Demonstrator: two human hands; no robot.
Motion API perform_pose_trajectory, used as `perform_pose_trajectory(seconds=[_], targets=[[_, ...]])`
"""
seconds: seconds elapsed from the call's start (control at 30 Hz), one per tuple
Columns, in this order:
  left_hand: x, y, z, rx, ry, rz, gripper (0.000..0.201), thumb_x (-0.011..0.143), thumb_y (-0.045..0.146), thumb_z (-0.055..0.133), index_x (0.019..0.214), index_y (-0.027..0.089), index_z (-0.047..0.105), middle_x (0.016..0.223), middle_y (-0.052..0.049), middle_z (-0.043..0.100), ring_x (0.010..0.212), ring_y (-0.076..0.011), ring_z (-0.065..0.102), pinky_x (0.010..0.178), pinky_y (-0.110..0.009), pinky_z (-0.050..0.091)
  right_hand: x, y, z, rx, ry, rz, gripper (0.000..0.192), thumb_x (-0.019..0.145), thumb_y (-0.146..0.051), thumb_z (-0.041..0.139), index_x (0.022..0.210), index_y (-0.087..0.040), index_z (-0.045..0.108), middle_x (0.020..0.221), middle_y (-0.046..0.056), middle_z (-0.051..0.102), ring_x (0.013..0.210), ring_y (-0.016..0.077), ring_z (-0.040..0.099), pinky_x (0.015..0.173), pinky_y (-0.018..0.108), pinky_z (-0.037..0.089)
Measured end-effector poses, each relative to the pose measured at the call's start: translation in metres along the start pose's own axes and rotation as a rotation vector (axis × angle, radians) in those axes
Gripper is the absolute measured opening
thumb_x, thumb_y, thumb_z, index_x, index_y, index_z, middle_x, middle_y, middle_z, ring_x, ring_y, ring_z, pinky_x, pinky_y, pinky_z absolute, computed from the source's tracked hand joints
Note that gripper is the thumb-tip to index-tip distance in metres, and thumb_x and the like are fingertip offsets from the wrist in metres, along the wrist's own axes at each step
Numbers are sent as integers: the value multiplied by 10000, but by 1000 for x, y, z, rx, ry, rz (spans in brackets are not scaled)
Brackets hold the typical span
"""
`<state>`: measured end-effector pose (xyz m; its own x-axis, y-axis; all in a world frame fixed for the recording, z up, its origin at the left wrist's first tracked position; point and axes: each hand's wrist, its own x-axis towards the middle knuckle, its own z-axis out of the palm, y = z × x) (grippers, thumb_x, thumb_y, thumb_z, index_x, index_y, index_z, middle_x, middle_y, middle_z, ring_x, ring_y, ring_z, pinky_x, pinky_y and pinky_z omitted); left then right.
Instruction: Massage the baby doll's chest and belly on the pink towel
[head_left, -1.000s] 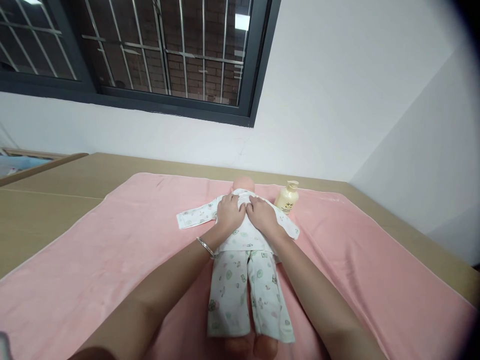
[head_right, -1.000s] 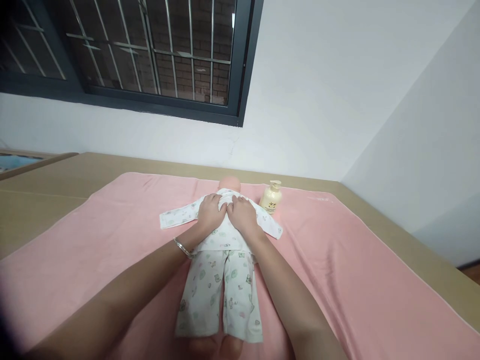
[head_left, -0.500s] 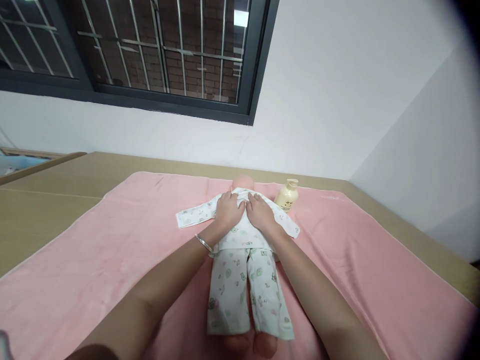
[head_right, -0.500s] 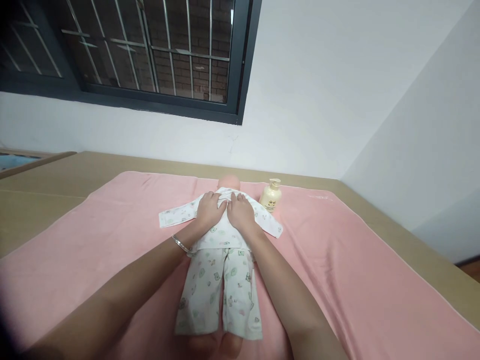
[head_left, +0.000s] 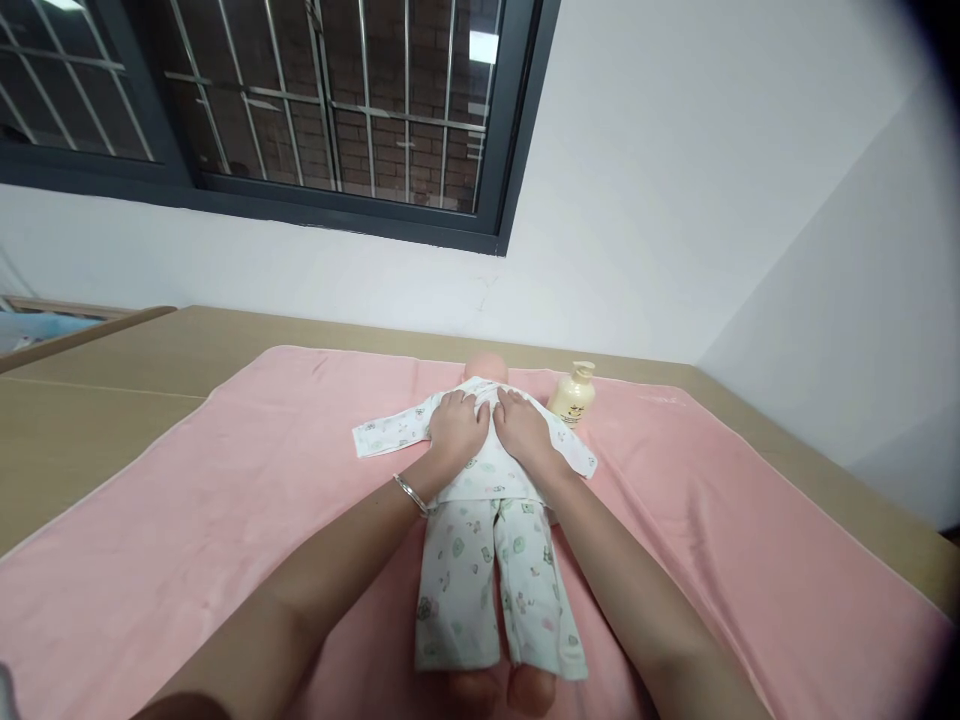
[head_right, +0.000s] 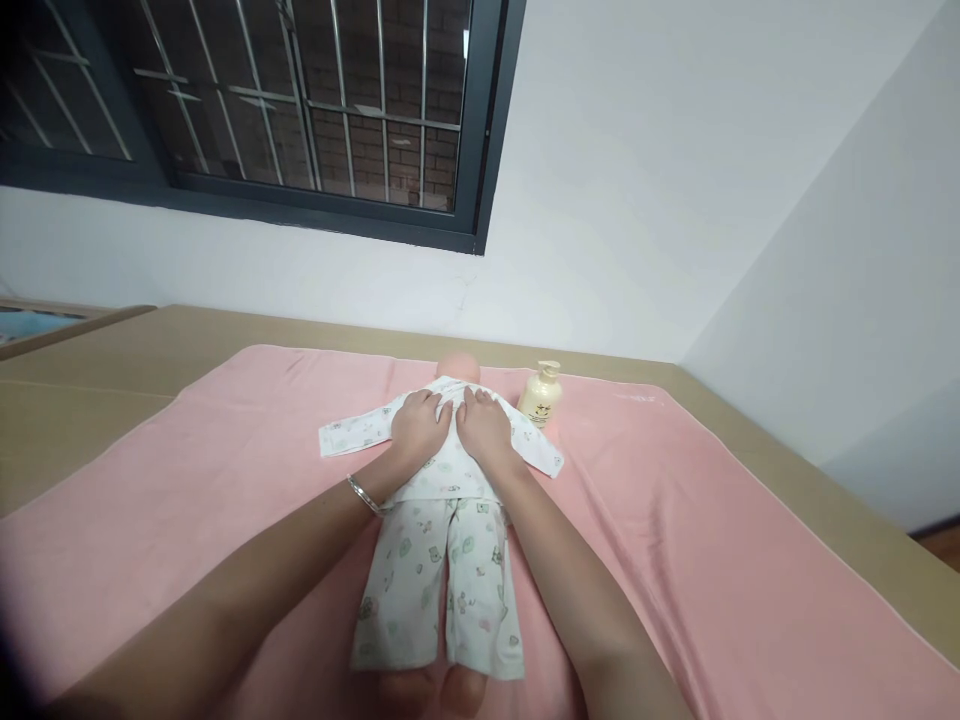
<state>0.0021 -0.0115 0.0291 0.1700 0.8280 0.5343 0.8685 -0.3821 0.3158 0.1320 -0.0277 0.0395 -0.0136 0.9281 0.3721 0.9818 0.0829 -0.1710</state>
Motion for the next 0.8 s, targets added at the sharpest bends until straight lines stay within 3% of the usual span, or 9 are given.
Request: perform_pose_trajectory(seconds=[0.17,0.3,0.4,0.5,0.6,0.8], targets=[[4,-4,2,14,-20,7,396,961,396,365,1108,151,638,1146,-119,647,1121,-259,557,990,-376,419,-13,-24,-9,-130,0,107,371,996,-281,314,1174,-86,574,1083,189,660,1050,266,624,878,345,456],[7,-7,8,-12,-55,7,447,956,398,372,1238,114,571,1290,-144,593,1233,-270,504,1069,-394,364,-16,-31,-13,-133,-15,124,358,989,-265,319,1127,-74,589,1034,199,661,1013,285,633,869,372,466],[9,-9,12,-29,-60,3,466,958,394,367,1281,106,541,1348,-153,561,1279,-275,475,1099,-413,337,-10,-22,-9,-25,-32,70,385,981,-241,312,1198,-69,580,1173,210,627,1162,288,569,986,378,418],[9,-10,16,-39,-33,10,439,950,380,394,1267,123,553,1336,-144,575,1279,-272,482,1100,-416,344,0,-7,1,125,-44,24,483,984,-276,304,1390,-67,461,1437,199,456,1380,288,372,1123,394,294],[7,-10,17,-52,3,25,415,945,364,417,1247,125,574,1298,-140,601,1260,-284,499,1092,-427,363,6,5,10,247,-53,53,555,978,-346,328,1465,-87,383,1538,154,330,1452,285,237,1177,404,203],[3,-9,18,-113,55,37,348,952,324,419,1155,139,633,1247,-128,627,1219,-264,533,1070,-388,409,1,0,7,191,3,74,526,975,-332,334,1439,-103,424,1506,153,385,1422,291,298,1155,406,239]])
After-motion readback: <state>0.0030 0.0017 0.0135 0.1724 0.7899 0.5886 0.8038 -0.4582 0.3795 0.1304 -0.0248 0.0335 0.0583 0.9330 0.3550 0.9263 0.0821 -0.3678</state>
